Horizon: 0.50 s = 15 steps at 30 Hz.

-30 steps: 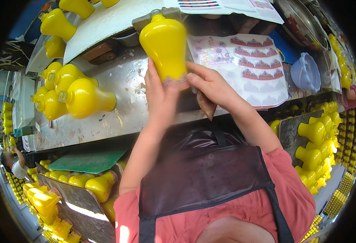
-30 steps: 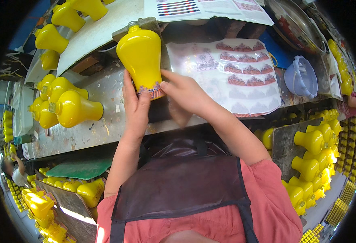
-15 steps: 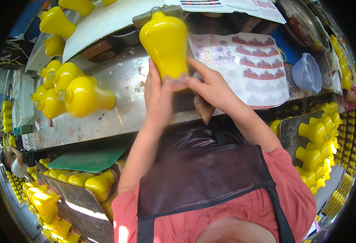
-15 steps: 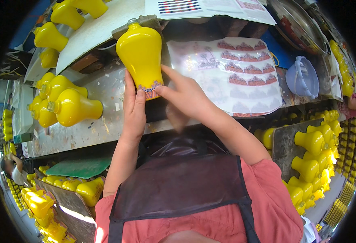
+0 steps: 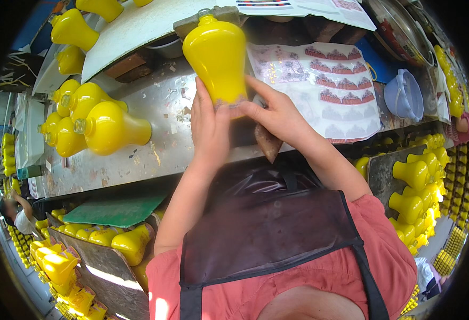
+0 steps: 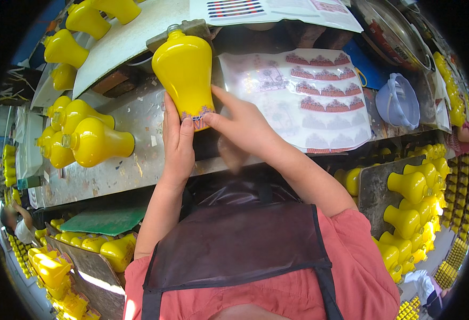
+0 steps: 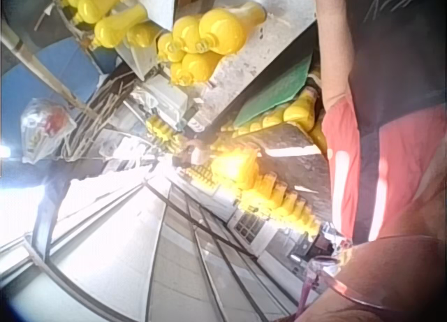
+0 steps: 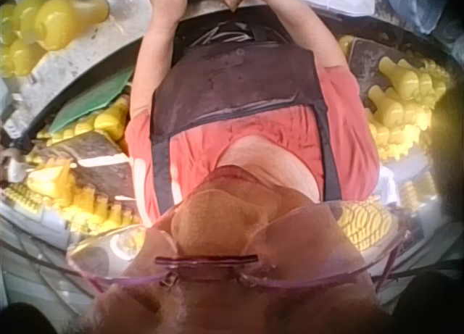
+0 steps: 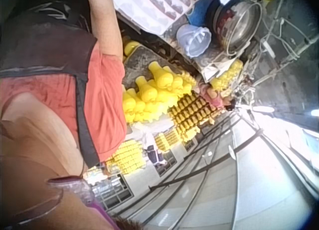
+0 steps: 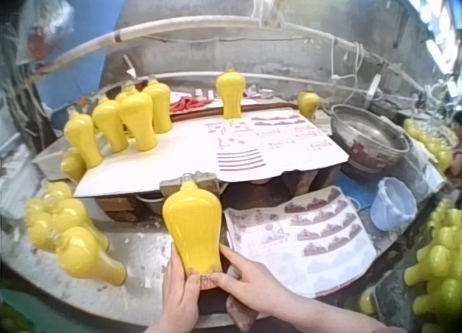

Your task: The person applies a label to a yellow plastic bottle, smooths it with a cloth, and then screws on a cap. The labeled bottle is placed on a nearby surface among other similar bottles.

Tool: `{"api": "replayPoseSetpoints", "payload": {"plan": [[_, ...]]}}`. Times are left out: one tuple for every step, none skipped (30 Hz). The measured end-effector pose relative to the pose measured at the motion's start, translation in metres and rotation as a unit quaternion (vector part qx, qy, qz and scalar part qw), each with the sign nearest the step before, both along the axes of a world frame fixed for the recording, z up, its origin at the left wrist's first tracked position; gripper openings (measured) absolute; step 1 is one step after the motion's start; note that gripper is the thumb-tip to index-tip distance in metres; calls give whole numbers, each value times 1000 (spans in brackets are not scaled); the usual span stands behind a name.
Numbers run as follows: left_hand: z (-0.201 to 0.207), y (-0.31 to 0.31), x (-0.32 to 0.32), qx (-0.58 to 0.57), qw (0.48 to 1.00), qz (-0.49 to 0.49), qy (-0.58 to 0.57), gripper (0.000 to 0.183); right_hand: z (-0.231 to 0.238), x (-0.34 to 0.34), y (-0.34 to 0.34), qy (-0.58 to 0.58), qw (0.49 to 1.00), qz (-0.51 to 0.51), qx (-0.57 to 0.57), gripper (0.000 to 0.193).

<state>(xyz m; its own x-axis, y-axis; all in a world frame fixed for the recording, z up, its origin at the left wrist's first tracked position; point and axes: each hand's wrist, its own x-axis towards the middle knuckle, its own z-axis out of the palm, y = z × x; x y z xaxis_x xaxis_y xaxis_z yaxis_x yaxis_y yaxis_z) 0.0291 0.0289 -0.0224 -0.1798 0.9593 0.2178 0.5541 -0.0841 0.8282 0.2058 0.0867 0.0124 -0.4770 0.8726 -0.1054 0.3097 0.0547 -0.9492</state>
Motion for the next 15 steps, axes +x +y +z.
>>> {"api": "replayPoseSetpoints", "payload": {"plan": [[2, -1, 0, 1, 1000, -2, -4, 77, 0, 0, 0, -6, 1000, -2, -7, 72], [4, -3, 0, 1, 1000, -5, -12, 77, 1, 0, 0, -9, 1000, -1, -12, 72], [5, -3, 1, 10, 1000, -8, -19, 77, 1, -1, 0, -12, 1000, -1, -18, 72], [7, -4, 1, -1, 1000, -7, -18, 77, 1, -1, 0, -11, 1000, 0, -16, 72], [7, -4, 1, -2, 1000, -6, -18, 77, 2, -1, -1, -10, 1000, 0, -14, 72], [7, -3, 1, 3, 1000, -6, -18, 77, 2, -1, 0, -9, 1000, 0, -11, 73], [7, -3, 1, -4, 1000, -5, -20, 78, 2, -1, 0, -12, 1000, 0, -13, 73], [7, -2, 1, -4, 1000, -4, -24, 78, 2, 0, 0, -14, 1000, -1, -14, 73], [7, -2, 0, -4, 1000, -4, -27, 79, 2, 0, 1, -13, 1000, 5, -12, 73], [6, -1, -1, 2, 999, -9, -52, 80, 2, 1, 1, -18, 1000, 0, -20, 73], [6, 0, -1, 9, 997, -15, -76, 81, 1, 1, 1, -19, 1000, 1, -24, 73], [7, 1, -2, 0, 993, -18, -114, 82, 1, 1, 1, -20, 999, 2, -29, 72], [7, 0, -2, 17, 992, -30, -121, 84, 0, 1, 0, -19, 1000, 0, -25, 73], [9, -1, -2, 17, 989, -40, -142, 85, 0, 0, 0, -17, 1000, -2, -20, 73], [10, -2, -1, 22, 983, -49, -173, 87, -1, -1, -1, -16, 1000, -3, -17, 74]]}}
